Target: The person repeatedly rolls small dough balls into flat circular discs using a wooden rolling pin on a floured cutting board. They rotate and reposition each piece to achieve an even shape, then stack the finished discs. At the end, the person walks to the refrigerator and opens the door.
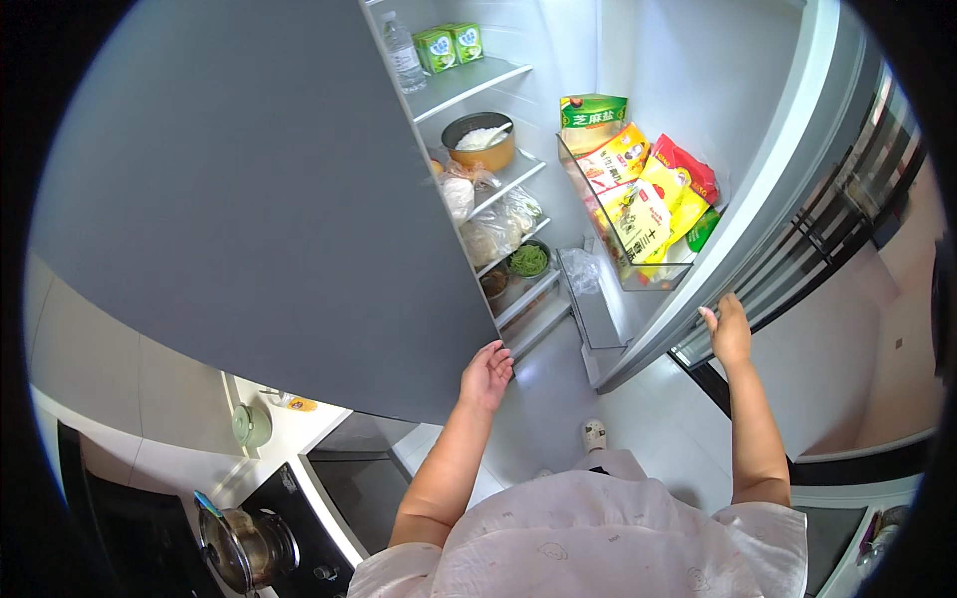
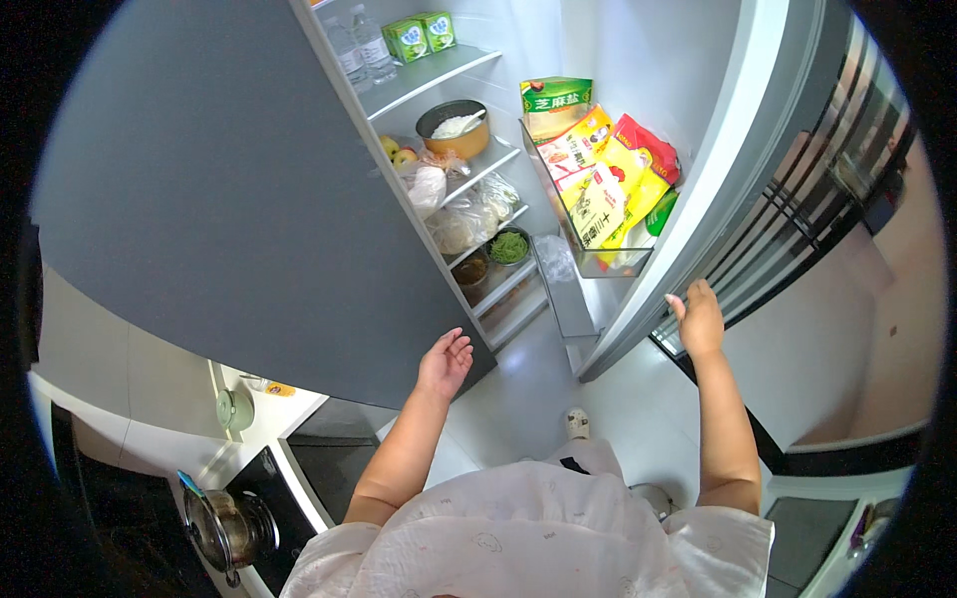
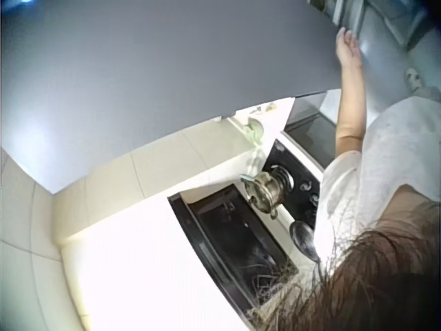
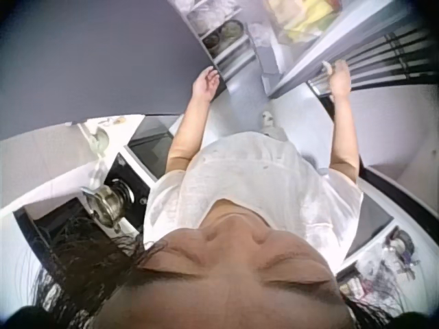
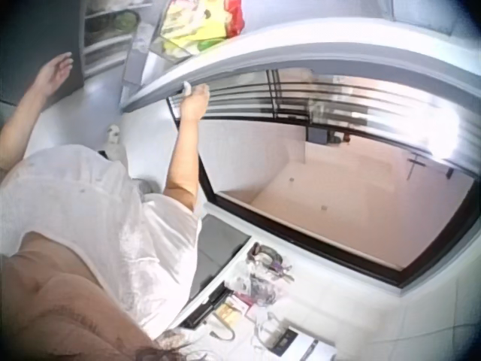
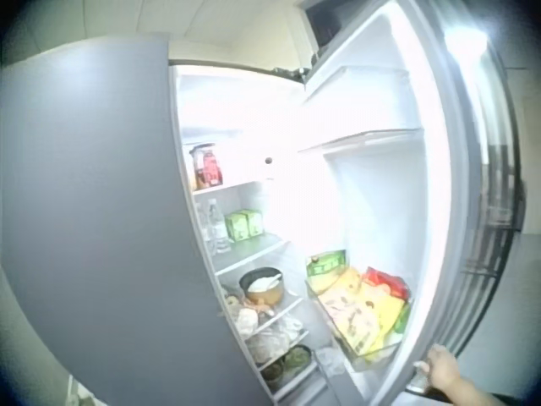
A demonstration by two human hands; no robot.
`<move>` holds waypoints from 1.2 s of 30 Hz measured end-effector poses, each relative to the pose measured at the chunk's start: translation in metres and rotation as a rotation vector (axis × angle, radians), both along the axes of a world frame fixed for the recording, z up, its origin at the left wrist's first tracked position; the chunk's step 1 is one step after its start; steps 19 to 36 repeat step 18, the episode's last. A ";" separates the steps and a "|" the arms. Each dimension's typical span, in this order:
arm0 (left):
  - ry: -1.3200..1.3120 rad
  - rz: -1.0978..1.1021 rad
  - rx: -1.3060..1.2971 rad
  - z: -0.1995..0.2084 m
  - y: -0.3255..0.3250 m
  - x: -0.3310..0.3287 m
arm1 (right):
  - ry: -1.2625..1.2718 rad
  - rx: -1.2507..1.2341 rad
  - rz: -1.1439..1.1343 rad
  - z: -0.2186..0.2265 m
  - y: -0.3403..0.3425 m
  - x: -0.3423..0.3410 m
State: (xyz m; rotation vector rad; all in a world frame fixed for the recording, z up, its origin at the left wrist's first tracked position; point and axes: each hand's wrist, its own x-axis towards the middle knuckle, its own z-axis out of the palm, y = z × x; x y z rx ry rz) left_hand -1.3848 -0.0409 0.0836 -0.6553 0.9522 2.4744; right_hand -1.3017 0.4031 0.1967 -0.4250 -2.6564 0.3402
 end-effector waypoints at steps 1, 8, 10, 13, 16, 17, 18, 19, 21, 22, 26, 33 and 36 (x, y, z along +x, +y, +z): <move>-0.009 -0.004 -0.002 -0.004 0.004 0.001 | -0.008 -0.033 -0.023 -0.002 0.009 0.000; -0.052 0.037 -0.059 -0.006 0.026 -0.006 | 0.140 -0.171 -0.058 -0.020 0.079 -0.011; -0.067 0.070 -0.069 -0.009 0.039 -0.011 | 0.146 -0.206 -0.064 -0.027 0.101 -0.018; -0.087 0.102 -0.061 -0.020 0.063 -0.019 | 0.185 -0.220 -0.046 -0.043 0.138 -0.029; -0.102 0.125 -0.061 -0.035 0.090 -0.040 | 0.155 -0.290 -0.006 -0.060 0.178 -0.056; -0.108 0.131 -0.063 -0.040 0.097 -0.043 | 0.159 -0.315 0.011 -0.064 0.186 -0.062; -0.112 0.143 -0.060 -0.045 0.104 -0.047 | 0.131 -0.430 -0.004 -0.067 0.194 -0.067; -0.112 0.143 -0.060 -0.045 0.104 -0.047 | 0.131 -0.430 -0.004 -0.067 0.194 -0.067; -0.112 0.143 -0.060 -0.045 0.104 -0.047 | 0.131 -0.430 -0.004 -0.067 0.194 -0.067; -0.112 0.143 -0.060 -0.045 0.104 -0.047 | 0.131 -0.430 -0.004 -0.067 0.194 -0.067; -0.112 0.143 -0.060 -0.045 0.104 -0.047 | 0.131 -0.430 -0.004 -0.067 0.194 -0.067; -0.112 0.143 -0.060 -0.045 0.104 -0.047 | 0.131 -0.430 -0.004 -0.067 0.194 -0.067; -0.112 0.143 -0.060 -0.045 0.104 -0.047 | 0.131 -0.430 -0.004 -0.067 0.194 -0.067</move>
